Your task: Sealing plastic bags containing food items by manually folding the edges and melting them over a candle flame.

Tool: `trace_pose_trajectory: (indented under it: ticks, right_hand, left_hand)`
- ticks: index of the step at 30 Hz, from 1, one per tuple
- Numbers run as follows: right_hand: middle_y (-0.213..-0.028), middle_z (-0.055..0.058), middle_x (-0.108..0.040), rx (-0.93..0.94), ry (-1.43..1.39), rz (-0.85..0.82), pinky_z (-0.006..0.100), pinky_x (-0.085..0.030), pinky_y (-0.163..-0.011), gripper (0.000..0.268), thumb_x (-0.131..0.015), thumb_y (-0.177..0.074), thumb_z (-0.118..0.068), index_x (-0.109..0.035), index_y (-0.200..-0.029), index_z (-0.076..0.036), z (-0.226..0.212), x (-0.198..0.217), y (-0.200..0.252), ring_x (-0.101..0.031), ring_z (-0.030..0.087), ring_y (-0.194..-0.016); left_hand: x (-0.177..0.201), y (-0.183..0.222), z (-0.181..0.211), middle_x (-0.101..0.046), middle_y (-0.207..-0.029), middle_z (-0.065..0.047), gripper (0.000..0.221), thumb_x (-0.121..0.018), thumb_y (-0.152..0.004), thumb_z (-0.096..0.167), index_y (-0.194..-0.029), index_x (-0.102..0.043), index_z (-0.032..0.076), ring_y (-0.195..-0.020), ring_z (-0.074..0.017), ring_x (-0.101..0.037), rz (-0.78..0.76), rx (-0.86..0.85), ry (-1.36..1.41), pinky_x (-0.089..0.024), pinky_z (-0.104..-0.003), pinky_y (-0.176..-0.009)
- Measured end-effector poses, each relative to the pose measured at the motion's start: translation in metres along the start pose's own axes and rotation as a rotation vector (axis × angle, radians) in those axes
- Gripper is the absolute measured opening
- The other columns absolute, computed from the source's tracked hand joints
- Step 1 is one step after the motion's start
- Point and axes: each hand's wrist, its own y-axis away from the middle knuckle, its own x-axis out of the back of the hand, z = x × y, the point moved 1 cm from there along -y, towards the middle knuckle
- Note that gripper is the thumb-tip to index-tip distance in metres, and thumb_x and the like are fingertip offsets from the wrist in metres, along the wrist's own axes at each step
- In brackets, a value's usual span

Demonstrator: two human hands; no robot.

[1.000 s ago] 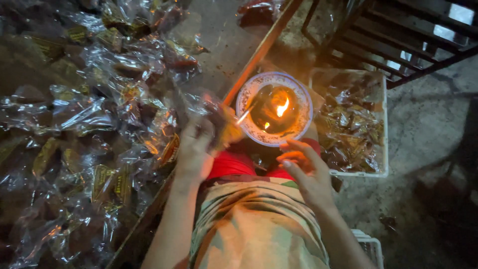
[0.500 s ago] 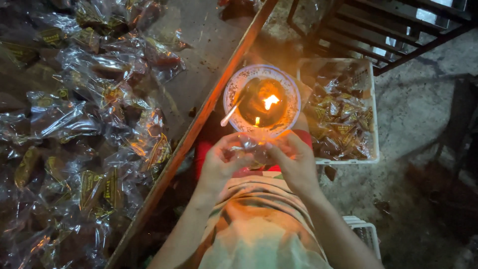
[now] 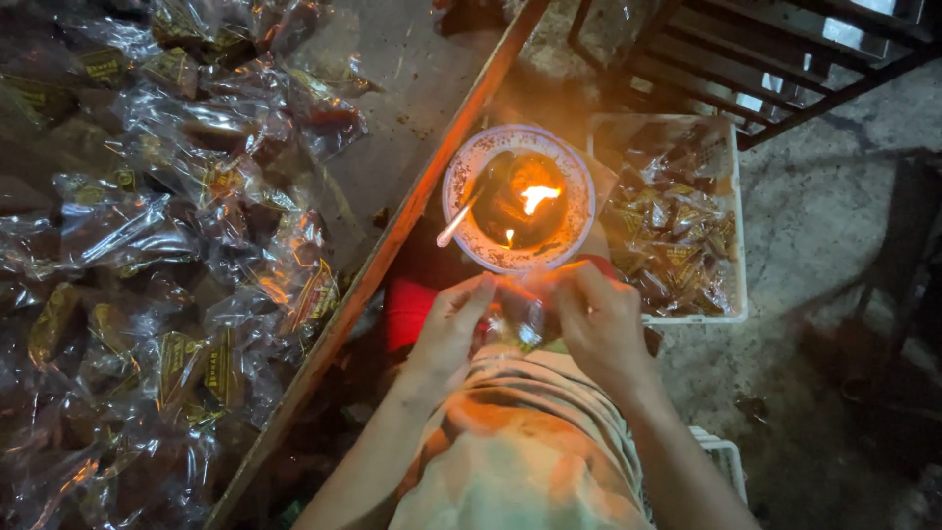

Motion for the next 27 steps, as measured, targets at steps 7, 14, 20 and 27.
trace_pose_trajectory:
  ticks: [7,14,20,27]
  right_hand:
    - [-0.046,0.008,-0.045,0.044,0.370,-0.290,0.040,-0.046,-0.051,0.023,-0.068,-0.090,-0.016,-0.053,-0.073,-0.011,0.010,0.011,0.000,-0.049,0.032,-0.042]
    - [-0.052,0.007,-0.059,0.043,0.170,-0.394,0.038,-0.054,-0.053,0.019,-0.073,-0.070,-0.008,-0.074,-0.088,-0.014,0.017,0.030,0.022,-0.062,0.029,-0.048]
    - [-0.056,-0.008,-0.053,0.095,-0.193,-0.412,0.025,-0.047,-0.050,0.022,-0.081,-0.083,-0.012,-0.065,-0.067,-0.014,-0.019,0.027,0.013,-0.052,0.007,-0.054]
    - [-0.097,0.010,-0.058,0.103,-0.282,0.004,0.029,-0.046,-0.069,0.025,-0.084,-0.083,-0.017,-0.064,-0.093,-0.006,0.018,0.026,-0.004,-0.056,0.021,-0.077]
  left_hand:
    - [0.010,0.005,0.038,-0.070,-0.126,-0.020,0.057,-0.055,-0.099,0.052,-0.123,-0.070,0.002,-0.116,-0.0328,-0.066,0.111,-0.216,-0.203,-0.055,-0.044,-0.093]
    - [0.003,0.049,0.088,-0.064,-0.131,-0.022,0.034,-0.061,-0.100,0.021,-0.122,-0.067,-0.006,-0.121,-0.0309,-0.064,0.004,-0.652,-0.260,-0.052,-0.042,-0.103]
    - [-0.005,0.039,0.048,-0.061,-0.137,-0.013,0.058,-0.088,-0.071,0.037,-0.120,-0.070,0.012,-0.129,-0.0364,-0.055,-0.350,-0.949,-1.118,-0.043,-0.046,-0.104]
    - [-0.004,0.016,0.036,-0.076,-0.094,-0.007,0.006,-0.081,-0.089,0.016,-0.091,-0.080,0.011,-0.083,-0.0195,-0.073,-0.362,-0.542,-0.603,-0.058,-0.029,-0.073]
